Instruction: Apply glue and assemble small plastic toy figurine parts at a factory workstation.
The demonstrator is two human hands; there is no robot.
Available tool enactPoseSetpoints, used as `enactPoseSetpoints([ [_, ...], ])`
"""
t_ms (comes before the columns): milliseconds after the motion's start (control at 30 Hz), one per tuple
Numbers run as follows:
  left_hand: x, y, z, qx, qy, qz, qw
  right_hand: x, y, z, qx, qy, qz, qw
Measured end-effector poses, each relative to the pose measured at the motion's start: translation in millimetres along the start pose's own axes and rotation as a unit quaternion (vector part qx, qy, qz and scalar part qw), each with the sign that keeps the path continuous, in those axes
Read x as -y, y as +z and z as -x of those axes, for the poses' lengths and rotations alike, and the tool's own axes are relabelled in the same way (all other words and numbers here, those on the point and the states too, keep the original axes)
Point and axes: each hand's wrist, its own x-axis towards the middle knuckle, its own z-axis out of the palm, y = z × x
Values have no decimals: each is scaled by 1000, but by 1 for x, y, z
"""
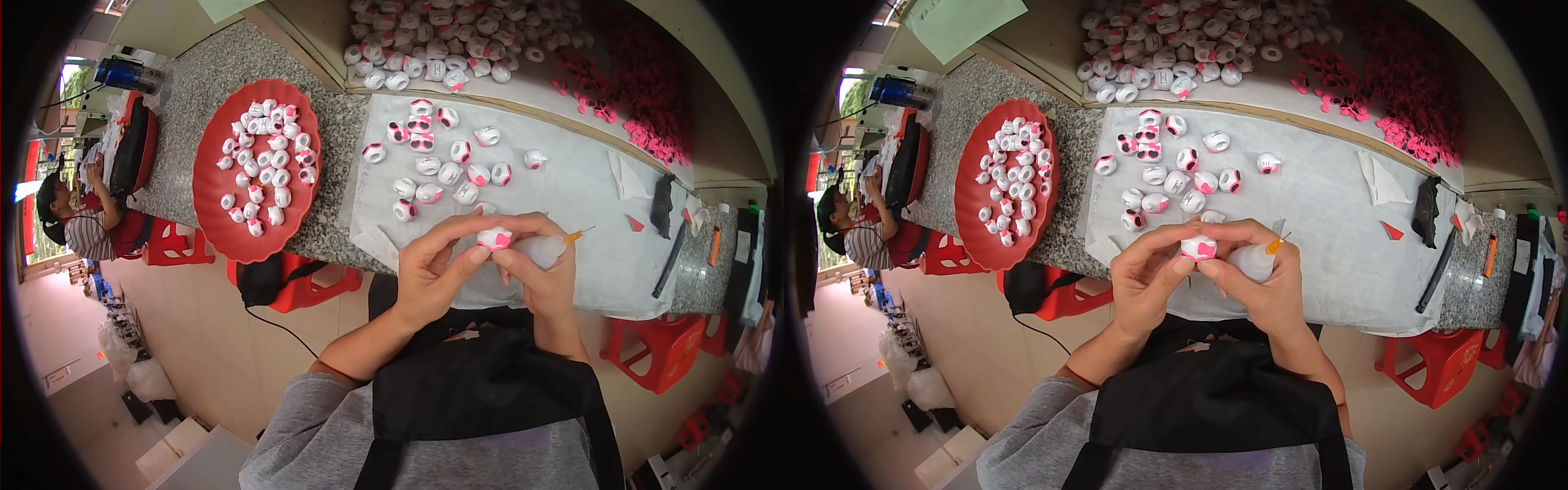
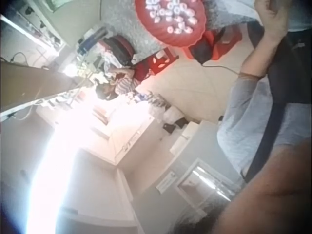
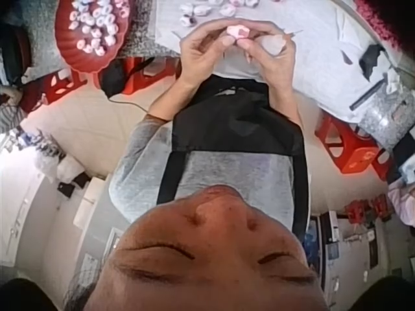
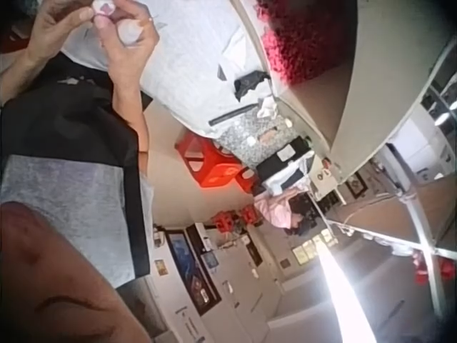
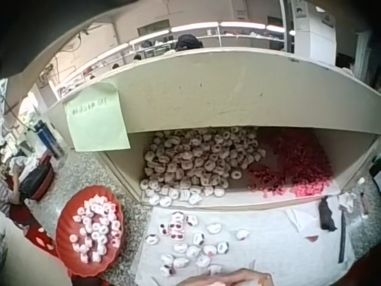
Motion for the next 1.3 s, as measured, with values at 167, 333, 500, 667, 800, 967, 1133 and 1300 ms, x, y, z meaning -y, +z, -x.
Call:
enactPoseSetpoints([
  [167,-1,-4,0,19,3,-6,1000,2,-2,0,4,21,1,1000],
  [333,3,-5,6,50,52,-58,996,1,-8,8,15,40,-3,999],
  [500,4,-12,9,75,-3,-43,996,-4,-9,15,-2,59,6,998],
  [667,2,-19,11,106,4,-69,992,-10,-7,18,23,74,-10,997],
  [800,-6,-30,1,9,35,-208,977,-3,2,10,-9,93,54,994],
  [967,-25,-69,-40,-92,127,-504,849,3,-9,3,-8,62,88,994],
  [1133,-21,-70,-58,-41,199,-558,804,7,-24,7,-31,36,107,993],
  [1300,-45,-45,-94,-37,143,-587,796,10,-35,13,-61,42,89,993],
])
